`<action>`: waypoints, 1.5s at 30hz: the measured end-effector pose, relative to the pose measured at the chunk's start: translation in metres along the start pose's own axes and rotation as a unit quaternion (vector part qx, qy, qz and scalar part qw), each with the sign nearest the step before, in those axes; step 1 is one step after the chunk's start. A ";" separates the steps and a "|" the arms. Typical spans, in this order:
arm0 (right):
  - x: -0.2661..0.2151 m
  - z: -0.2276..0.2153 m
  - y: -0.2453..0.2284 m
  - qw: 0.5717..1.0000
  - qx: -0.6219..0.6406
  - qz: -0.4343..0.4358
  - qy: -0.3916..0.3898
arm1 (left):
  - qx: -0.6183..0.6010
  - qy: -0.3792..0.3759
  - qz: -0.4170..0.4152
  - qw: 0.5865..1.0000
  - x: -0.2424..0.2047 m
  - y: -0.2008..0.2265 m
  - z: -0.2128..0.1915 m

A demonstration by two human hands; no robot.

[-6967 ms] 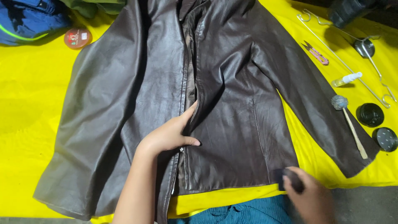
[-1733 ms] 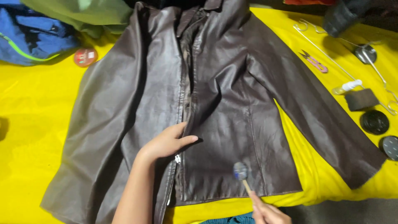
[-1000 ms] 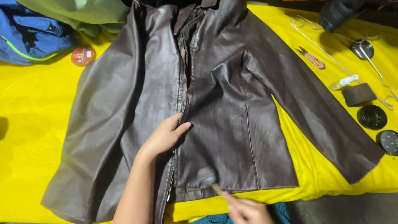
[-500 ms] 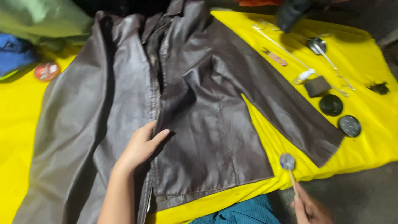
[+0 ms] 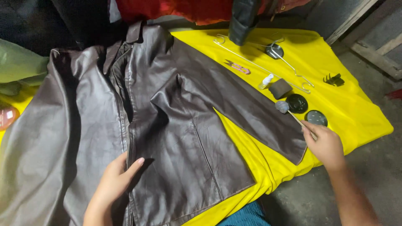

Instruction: The person cleans a brown leather jacket laid on a yellow cloth by repeatedly applying a substance with a brush and a small white applicator, then wiping with a sponge. A hairdryer is used briefly to dry the jacket, and the person smooths the surface with their hands before continuing the cleaning cycle.

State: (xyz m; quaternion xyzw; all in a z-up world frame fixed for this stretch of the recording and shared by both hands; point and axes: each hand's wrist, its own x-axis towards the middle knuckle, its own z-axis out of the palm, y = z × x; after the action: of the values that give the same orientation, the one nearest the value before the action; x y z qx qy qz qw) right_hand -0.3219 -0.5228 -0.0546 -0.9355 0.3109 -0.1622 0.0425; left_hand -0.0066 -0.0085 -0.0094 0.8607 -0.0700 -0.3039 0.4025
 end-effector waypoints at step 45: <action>-0.005 -0.049 -0.383 0.555 0.646 -0.147 -0.504 | -0.067 -0.055 0.177 0.980 0.005 -0.014 -0.010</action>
State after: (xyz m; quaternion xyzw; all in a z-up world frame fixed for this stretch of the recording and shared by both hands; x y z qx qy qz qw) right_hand -0.1245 -0.2110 0.0590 -0.6190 -0.0911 0.1745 0.7603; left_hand 0.0010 0.0054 -0.0170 0.7876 -0.2228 -0.2791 0.5022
